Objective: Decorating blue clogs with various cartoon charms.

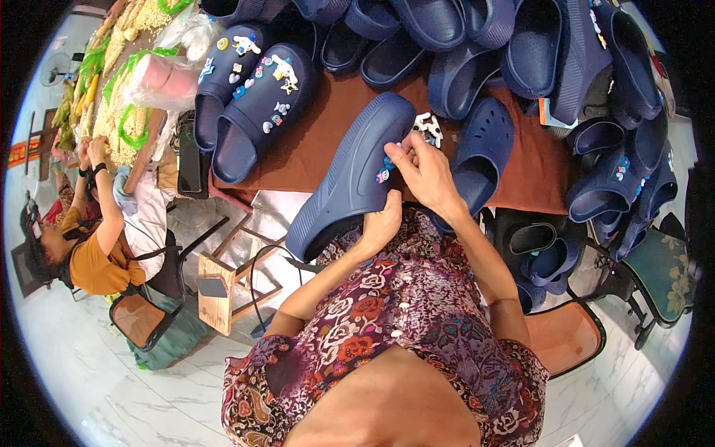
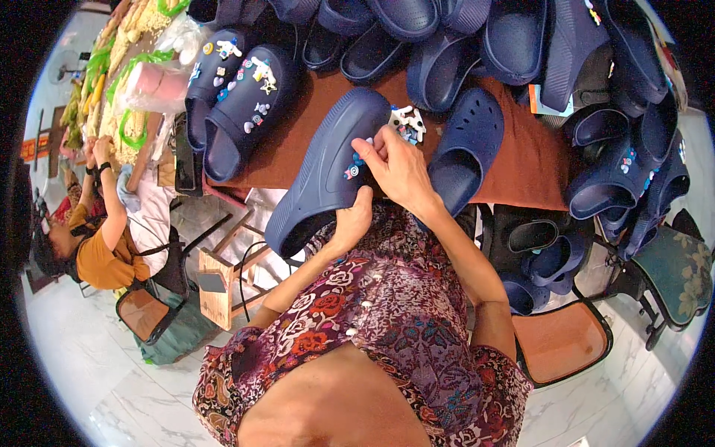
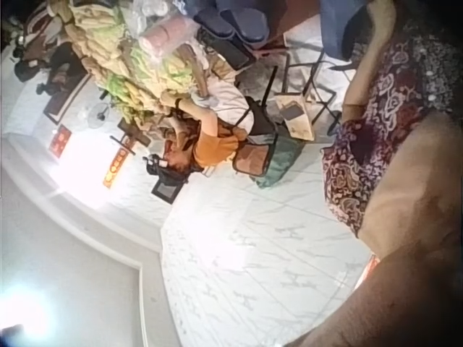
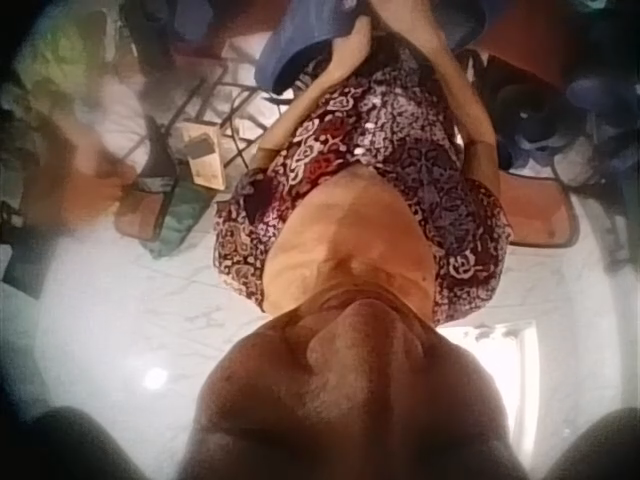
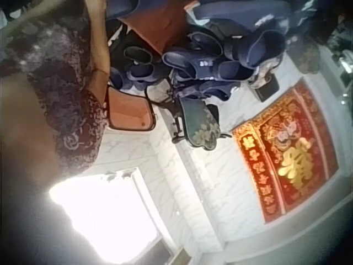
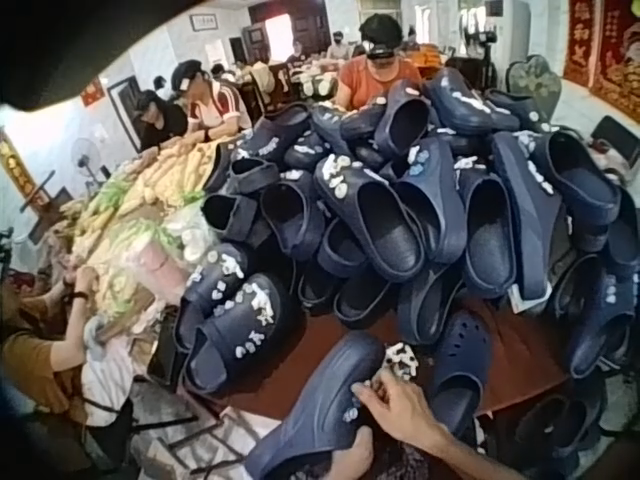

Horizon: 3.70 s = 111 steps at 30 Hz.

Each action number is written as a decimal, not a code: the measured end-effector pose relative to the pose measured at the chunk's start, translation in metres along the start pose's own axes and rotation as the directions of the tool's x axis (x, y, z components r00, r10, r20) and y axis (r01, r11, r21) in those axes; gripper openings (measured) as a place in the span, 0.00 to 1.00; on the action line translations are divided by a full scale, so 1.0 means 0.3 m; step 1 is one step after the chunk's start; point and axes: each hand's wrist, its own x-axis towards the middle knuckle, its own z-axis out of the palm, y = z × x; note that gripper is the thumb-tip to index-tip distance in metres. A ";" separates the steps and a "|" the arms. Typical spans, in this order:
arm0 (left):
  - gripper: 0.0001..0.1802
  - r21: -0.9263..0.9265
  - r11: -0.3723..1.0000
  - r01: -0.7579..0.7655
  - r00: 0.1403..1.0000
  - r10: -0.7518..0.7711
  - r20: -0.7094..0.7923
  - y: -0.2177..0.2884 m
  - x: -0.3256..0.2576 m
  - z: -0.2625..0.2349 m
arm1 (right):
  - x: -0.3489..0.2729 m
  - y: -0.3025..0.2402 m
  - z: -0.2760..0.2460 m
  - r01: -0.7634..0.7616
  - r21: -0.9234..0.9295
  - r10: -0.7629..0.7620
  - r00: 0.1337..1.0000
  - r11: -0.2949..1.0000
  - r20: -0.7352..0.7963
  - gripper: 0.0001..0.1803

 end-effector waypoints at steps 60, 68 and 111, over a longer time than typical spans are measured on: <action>0.20 -0.587 0.809 0.037 0.971 -0.169 -0.172 -0.018 -0.031 -0.055 | -0.056 -0.098 0.035 0.115 -0.224 -0.116 0.993 0.968 0.008 0.26; 0.20 -0.631 0.776 0.002 0.970 -0.154 -0.187 0.028 -0.027 -0.041 | -0.050 -0.081 0.054 0.142 -0.264 -0.147 0.989 0.954 0.000 0.17; 0.15 -0.603 0.795 -0.059 0.979 -0.073 -0.191 -0.052 -0.022 -0.034 | -0.066 -0.108 0.078 0.308 -0.337 -0.322 0.947 0.890 0.016 0.16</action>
